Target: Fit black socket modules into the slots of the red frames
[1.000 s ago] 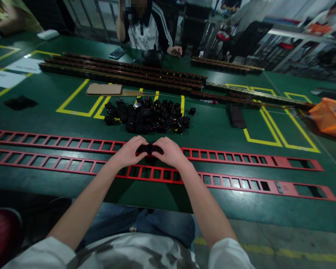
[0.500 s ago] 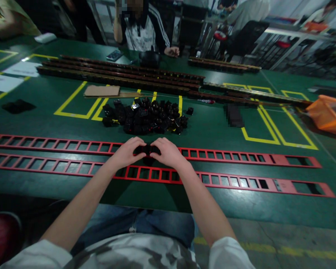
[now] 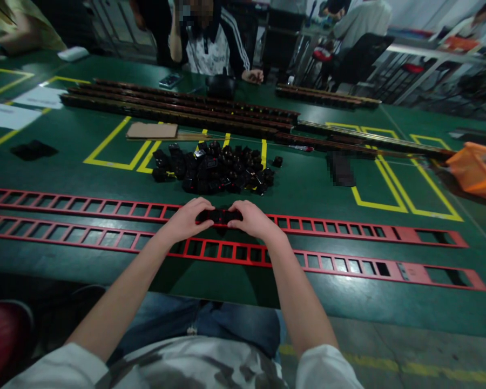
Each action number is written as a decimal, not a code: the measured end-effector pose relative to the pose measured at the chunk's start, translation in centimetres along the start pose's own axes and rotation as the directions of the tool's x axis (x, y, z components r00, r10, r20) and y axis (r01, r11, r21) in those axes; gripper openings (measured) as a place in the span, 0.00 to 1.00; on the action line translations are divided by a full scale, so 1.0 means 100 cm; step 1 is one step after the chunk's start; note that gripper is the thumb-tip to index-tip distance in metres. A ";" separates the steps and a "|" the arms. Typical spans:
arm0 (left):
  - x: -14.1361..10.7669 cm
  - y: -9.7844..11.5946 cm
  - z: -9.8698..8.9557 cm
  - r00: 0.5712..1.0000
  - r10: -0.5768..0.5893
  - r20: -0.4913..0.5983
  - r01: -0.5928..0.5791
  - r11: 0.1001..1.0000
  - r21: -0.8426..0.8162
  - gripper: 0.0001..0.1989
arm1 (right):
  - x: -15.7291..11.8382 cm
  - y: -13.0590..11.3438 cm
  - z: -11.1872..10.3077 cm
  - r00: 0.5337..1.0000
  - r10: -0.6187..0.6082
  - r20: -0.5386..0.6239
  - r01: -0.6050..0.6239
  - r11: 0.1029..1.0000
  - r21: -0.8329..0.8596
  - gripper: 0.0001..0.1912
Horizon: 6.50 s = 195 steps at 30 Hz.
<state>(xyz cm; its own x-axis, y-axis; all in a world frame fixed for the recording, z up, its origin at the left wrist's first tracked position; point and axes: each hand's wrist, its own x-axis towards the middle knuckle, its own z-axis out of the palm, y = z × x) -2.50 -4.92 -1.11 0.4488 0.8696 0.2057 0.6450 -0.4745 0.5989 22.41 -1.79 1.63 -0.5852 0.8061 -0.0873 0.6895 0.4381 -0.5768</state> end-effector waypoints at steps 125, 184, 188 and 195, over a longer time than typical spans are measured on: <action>-0.001 -0.019 -0.028 0.999 -0.035 -0.007 0.035 0.997 -0.063 0.21 | -0.004 -0.007 0.002 0.994 0.105 -0.020 -0.105 0.994 -0.034 0.14; 0.001 -0.018 -0.030 0.995 0.025 0.094 -0.027 0.999 0.019 0.17 | -0.003 -0.006 0.004 0.995 0.089 -0.043 -0.090 0.996 -0.027 0.14; 0.001 -0.018 -0.029 0.996 0.015 0.093 -0.017 1.000 0.024 0.17 | -0.003 -0.006 0.005 0.995 0.087 -0.038 -0.089 0.996 -0.028 0.14; 0.000 -0.017 -0.029 0.995 -0.011 0.100 0.008 1.000 0.022 0.21 | -0.004 -0.007 0.004 0.995 0.090 -0.043 -0.091 0.995 -0.035 0.15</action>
<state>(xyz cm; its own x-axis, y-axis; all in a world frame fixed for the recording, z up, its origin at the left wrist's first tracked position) -5.39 -3.70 0.08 0.5017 0.8566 0.1206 0.6626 -0.4701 0.5831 22.00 -2.56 1.69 -0.5021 0.8586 -0.1040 0.7546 0.3761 -0.5378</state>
